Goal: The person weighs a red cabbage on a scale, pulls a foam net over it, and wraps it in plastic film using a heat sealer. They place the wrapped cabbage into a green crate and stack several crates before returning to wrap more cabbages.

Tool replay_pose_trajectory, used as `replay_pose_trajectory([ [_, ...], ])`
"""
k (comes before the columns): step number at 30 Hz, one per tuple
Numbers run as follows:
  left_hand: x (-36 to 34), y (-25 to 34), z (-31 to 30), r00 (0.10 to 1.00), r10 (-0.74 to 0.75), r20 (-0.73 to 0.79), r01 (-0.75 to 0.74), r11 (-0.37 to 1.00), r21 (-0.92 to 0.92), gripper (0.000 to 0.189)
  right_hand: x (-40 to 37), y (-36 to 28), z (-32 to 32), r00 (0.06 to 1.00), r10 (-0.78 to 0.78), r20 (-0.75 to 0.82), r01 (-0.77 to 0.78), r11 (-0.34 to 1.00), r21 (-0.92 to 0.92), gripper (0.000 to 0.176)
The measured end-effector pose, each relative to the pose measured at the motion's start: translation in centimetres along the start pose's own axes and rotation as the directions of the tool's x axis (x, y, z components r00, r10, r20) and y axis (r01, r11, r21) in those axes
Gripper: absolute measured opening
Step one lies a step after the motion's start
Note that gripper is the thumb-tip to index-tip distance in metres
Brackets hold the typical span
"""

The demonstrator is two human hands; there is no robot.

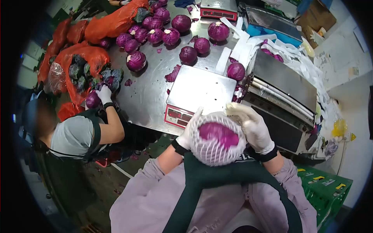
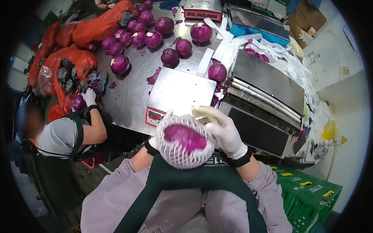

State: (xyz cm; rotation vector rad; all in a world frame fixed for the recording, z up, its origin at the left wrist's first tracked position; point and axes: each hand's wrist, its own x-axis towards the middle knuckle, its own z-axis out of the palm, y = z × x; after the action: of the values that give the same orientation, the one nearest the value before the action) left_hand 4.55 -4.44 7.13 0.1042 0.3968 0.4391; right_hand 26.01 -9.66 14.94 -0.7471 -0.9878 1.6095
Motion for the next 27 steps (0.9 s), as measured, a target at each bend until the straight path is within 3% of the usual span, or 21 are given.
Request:
replay_pose_trajectory([
  [1, 0.2, -0.6, 0.3, 0.997, 0.000, 0.072, 0.000, 1.000, -0.002, 0.068, 0.1, -1.0, 1.2, 0.997, 0.035, -0.068, -0.053, 0.962, -0.269, 0.063],
  [2, 0.8, -1.1, 0.8, 0.988, -0.003, 0.155, 0.003, 1.000, -0.001, 0.072, -0.1, -1.8, 1.5, 1.000, -0.013, 0.010, 0.016, 0.862, -0.507, 0.058],
  [3, 1.3, -1.1, 0.8, 0.955, -0.018, 0.295, 0.033, 0.998, -0.044, 0.076, -0.2, -1.7, 0.9, 0.998, -0.013, 0.054, 0.042, 0.806, -0.590, 0.051],
  [4, 1.6, -0.7, 0.9, 0.950, -0.080, 0.300, 0.092, 0.995, -0.025, 0.077, -0.2, -1.7, 0.3, 0.995, -0.001, 0.104, 0.071, 0.743, -0.666, 0.044],
  [6, 1.9, -0.9, 2.9, 0.999, -0.033, 0.005, 0.032, 0.993, 0.110, 0.078, 0.0, -1.5, -1.2, 0.993, -0.033, -0.115, -0.054, 0.737, -0.673, 0.023],
  [8, 2.1, -0.8, 4.4, 1.000, -0.007, 0.002, 0.006, 0.978, 0.211, 0.079, 0.5, -0.8, -4.3, 0.960, -0.053, -0.276, -0.141, 0.759, -0.636, 0.018],
  [10, 2.5, -0.9, 4.7, 0.999, -0.002, -0.038, 0.011, 0.967, 0.253, 0.082, 0.5, -0.6, -8.1, 0.857, 0.129, -0.498, -0.324, 0.888, -0.326, 0.019],
  [11, 3.1, -1.1, 4.3, 0.983, -0.062, 0.171, 0.019, 0.970, 0.242, 0.080, 0.0, -0.1, -9.9, 0.778, 0.102, -0.620, -0.309, 0.921, -0.237, 0.023],
  [12, 3.5, -1.4, 3.8, 0.983, -0.063, 0.174, 0.019, 0.969, 0.245, 0.080, -0.7, -0.6, -10.2, 0.760, 0.033, -0.649, -0.248, 0.938, -0.242, 0.026],
  [14, 4.1, -1.8, 3.0, 0.999, -0.025, 0.026, 0.020, 0.981, 0.195, 0.078, -2.4, -3.1, -7.3, 0.858, -0.123, -0.498, -0.079, 0.927, -0.366, 0.029],
  [15, 4.3, -1.9, 3.6, 0.996, -0.059, -0.065, 0.066, 0.992, 0.110, 0.077, -3.1, -3.9, -5.4, 0.929, -0.254, -0.271, 0.102, 0.876, -0.471, 0.034],
  [16, 4.5, -2.0, 4.1, 0.993, -0.026, -0.115, 0.049, 0.979, 0.198, 0.073, -3.5, -4.3, -3.8, 0.942, -0.329, -0.063, 0.224, 0.757, -0.613, 0.041],
  [18, 5.3, -2.7, 4.6, 0.992, -0.017, -0.128, 0.044, 0.977, 0.211, 0.069, -3.7, -5.5, -2.9, 0.975, -0.115, 0.191, 0.219, 0.657, -0.722, 0.045],
  [19, 6.1, -3.3, 4.1, 0.993, 0.064, -0.101, -0.038, 0.970, 0.242, 0.067, -3.8, -3.9, -4.9, 0.998, -0.056, 0.033, 0.065, 0.780, -0.622, 0.042],
  [20, 6.2, -3.3, 4.2, 0.993, 0.012, -0.121, 0.020, 0.964, 0.265, 0.067, -3.4, -2.1, -8.1, 0.980, -0.025, -0.196, -0.103, 0.783, -0.614, 0.033],
  [21, 7.0, -3.7, 3.5, 0.991, -0.010, -0.135, 0.040, 0.975, 0.219, 0.064, -3.8, -1.2, -11.0, 0.965, -0.166, -0.205, -0.117, 0.428, -0.896, 0.025],
  [22, 7.6, -3.6, 2.8, 0.989, -0.045, -0.142, 0.069, 0.984, 0.167, 0.060, -5.9, 1.8, -15.6, 0.943, -0.238, -0.233, -0.249, -0.040, -0.968, 0.021],
  [23, 7.6, -3.1, 3.3, 0.990, -0.022, -0.138, 0.045, 0.985, 0.165, 0.060, -6.9, 1.4, -16.5, 0.879, -0.140, -0.456, -0.399, 0.305, -0.865, 0.023],
  [24, 7.9, -2.9, 4.3, 0.986, -0.039, -0.161, 0.066, 0.984, 0.166, 0.064, -7.0, -0.3, -14.6, 0.848, -0.129, -0.514, -0.342, 0.607, -0.717, 0.028],
  [26, 8.9, -3.6, 5.7, 0.969, -0.126, -0.215, 0.152, 0.982, 0.110, 0.067, -6.9, -4.4, -9.8, 0.902, -0.232, -0.364, -0.079, 0.739, -0.669, 0.039],
  [27, 9.3, -3.7, 5.7, 0.985, -0.170, -0.033, 0.172, 0.983, 0.065, 0.066, -6.8, -5.6, -9.1, 0.948, -0.300, -0.108, 0.127, 0.665, -0.736, 0.046],
])
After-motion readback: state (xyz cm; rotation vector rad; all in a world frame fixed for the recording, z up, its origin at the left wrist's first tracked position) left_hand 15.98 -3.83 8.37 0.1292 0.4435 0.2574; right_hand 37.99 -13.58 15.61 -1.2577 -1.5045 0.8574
